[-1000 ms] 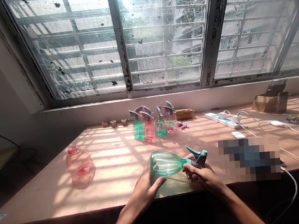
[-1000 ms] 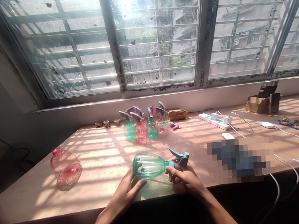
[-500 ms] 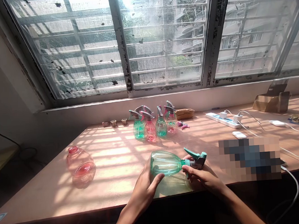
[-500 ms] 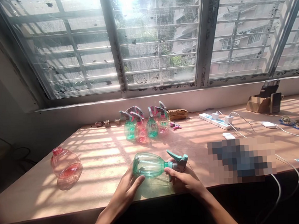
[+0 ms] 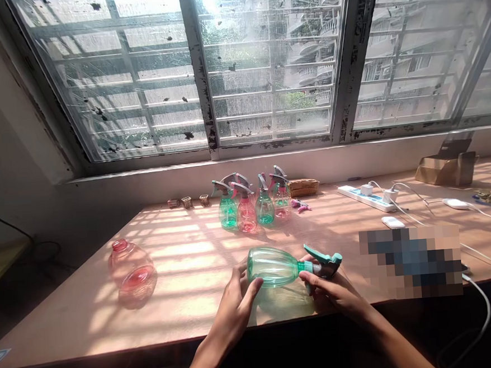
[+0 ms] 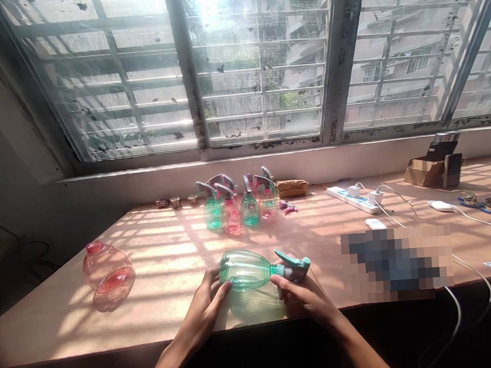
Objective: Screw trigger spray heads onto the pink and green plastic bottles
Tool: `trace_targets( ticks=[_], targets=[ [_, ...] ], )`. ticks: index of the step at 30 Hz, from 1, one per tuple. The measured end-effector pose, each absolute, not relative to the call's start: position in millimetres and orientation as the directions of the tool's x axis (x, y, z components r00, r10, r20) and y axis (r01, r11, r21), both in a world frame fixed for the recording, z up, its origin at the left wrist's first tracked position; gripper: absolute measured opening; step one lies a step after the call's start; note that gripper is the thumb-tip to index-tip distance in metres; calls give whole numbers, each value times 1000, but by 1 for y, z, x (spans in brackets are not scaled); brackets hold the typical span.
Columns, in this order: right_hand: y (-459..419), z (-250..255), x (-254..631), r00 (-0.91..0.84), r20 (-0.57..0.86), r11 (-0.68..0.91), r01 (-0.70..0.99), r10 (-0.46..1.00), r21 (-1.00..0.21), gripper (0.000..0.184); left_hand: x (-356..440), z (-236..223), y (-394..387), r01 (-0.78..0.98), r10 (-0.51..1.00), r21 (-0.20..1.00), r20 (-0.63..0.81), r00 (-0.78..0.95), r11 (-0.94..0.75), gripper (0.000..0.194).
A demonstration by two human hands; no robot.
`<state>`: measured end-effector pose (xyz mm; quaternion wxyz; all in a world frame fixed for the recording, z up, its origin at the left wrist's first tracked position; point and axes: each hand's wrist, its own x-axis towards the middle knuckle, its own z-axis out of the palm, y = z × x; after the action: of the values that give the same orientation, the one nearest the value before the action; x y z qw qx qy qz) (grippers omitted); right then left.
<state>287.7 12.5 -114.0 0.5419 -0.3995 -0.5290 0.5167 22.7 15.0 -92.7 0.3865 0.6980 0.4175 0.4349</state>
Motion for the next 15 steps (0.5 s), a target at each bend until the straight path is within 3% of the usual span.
trace_targets(
  ticks=[9, 15],
  targets=[
    [16, -115, 283, -34, 142, 128, -267, 989, -955, 43, 21, -94, 18, 325, 881, 823, 401, 252, -467, 43],
    [11, -111, 288, -132, 188, 183, -51, 973, -982, 33, 24, -88, 13, 248, 943, 915, 277, 187, -318, 44]
  ],
)
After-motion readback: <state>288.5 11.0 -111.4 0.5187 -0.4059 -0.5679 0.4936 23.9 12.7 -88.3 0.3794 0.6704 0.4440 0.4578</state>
